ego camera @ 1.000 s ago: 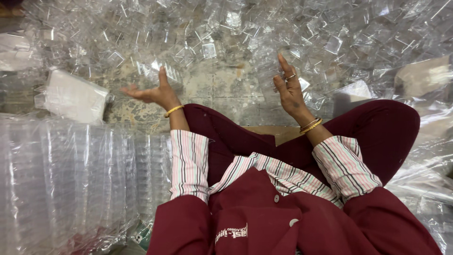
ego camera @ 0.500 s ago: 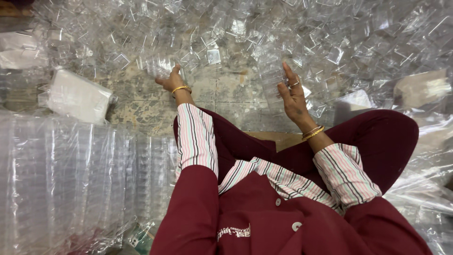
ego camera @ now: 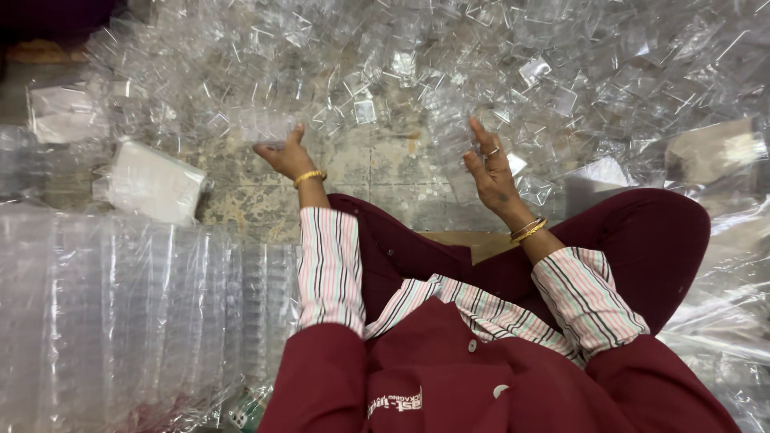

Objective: The person sits on the floor among large piles of clear plastic clamshell containers and nests them one at a time, pressing each container into a growing stack held on their lap, then sets completed stacks aside with the other piles.

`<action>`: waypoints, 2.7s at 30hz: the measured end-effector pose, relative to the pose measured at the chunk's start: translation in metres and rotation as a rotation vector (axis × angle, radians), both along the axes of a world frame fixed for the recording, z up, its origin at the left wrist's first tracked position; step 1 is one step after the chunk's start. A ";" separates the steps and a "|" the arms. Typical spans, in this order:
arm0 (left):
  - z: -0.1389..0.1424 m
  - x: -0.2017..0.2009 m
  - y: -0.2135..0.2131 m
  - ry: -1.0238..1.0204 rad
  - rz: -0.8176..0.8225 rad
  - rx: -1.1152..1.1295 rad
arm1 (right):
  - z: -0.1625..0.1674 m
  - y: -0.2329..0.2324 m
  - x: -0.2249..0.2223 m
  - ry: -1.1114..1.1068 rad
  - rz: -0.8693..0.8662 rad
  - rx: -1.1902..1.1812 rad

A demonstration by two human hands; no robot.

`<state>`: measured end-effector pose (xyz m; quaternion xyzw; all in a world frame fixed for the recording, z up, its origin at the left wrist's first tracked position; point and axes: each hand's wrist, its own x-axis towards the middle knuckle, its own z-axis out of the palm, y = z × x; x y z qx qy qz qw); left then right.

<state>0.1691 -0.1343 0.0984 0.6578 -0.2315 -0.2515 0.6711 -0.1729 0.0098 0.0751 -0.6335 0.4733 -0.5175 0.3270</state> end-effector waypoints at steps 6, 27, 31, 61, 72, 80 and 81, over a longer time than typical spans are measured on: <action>0.084 -0.009 0.070 0.384 -0.626 -0.111 | 0.001 0.005 0.012 0.058 0.115 -0.013; 0.178 -0.028 0.148 0.021 -1.258 -0.525 | 0.032 0.035 0.034 0.271 0.126 -0.691; 0.202 -0.009 0.169 -0.288 -1.085 -0.661 | 0.045 0.034 0.025 0.451 0.098 -0.788; 0.101 -0.059 0.208 0.080 -1.333 -0.102 | 0.043 0.112 0.040 -0.255 0.596 0.309; 0.104 -0.031 0.185 0.007 -0.790 -0.344 | 0.044 0.113 0.041 -0.417 0.688 0.337; 0.065 -0.083 0.208 0.129 -0.972 -0.131 | 0.043 0.118 0.044 -0.390 0.796 0.259; 0.066 -0.082 0.205 0.176 -0.931 -0.157 | 0.041 0.116 0.043 -0.367 0.780 0.241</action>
